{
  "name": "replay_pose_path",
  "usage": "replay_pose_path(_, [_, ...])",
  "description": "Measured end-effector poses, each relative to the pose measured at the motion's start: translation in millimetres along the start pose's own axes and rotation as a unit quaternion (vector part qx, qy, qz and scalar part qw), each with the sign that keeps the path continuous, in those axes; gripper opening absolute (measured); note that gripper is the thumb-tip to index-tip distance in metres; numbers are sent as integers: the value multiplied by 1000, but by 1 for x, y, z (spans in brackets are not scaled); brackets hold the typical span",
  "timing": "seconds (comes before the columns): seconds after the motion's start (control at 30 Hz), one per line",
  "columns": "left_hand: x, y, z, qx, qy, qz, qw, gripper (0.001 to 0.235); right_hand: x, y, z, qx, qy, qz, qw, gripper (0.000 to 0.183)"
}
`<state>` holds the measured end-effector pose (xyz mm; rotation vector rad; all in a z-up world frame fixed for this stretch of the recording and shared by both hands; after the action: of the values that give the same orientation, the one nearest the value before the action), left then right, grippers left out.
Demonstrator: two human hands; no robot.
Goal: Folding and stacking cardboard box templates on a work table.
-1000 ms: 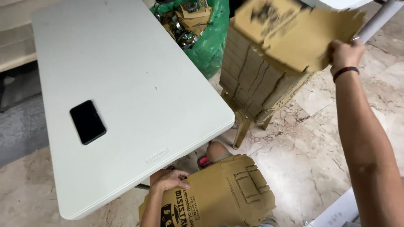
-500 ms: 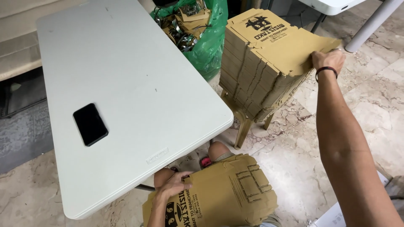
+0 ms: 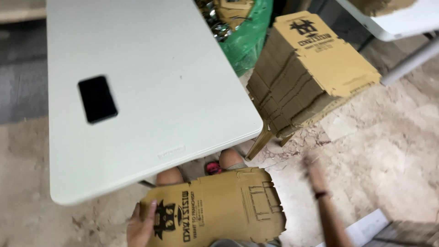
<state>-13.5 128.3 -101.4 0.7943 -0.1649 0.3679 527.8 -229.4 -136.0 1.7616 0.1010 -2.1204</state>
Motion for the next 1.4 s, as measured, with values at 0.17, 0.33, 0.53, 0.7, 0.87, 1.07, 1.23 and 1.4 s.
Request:
replay_pose_path(0.17, [4, -1, 24, -42, 32, 157, 986, 106, 9, -104, 99, -125, -241, -10, 962, 64])
replay_pose_path(0.33, [25, -29, 24, -21, -92, 125, 988, 37, -19, -114, 119, -87, -243, -17, 966, 61])
replay_pose_path(0.53, [25, -62, 32, -39, -17, 99, 994, 88, -56, -125, 148, -189, -227, -131, 946, 48])
replay_pose_path(0.7, [-2, -76, 29, -108, -85, 388, 911, 43, -70, -97, 154, -199, -77, -162, 963, 55])
replay_pose_path(0.87, [-12, -45, 84, -22, -211, 380, 900, 26, -66, -65, 152, -196, 15, -155, 968, 60])
replay_pose_path(1.07, [54, 43, 117, 68, -286, 383, 876, 61, -211, -79, 116, -226, 274, -137, 925, 53])
replay_pose_path(1.23, [147, 121, 86, 164, -463, 381, 784, 69, -313, -138, 64, -247, 397, -158, 870, 36])
replay_pose_path(1.4, [195, 135, 39, 171, -518, 374, 750, 65, -293, -191, 3, -286, 358, -259, 850, 61])
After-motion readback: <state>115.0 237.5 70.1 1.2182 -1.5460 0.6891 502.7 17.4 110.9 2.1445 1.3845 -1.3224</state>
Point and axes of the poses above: each hand's wrist, its own z-axis away from the middle knuckle, its own y-axis out of the back of the hand, x = y × z, the point moved 6 cm from there along -z, towards the middle knuckle, and after that the axes turned 15 degrees about -z, right-handed, at the moved point
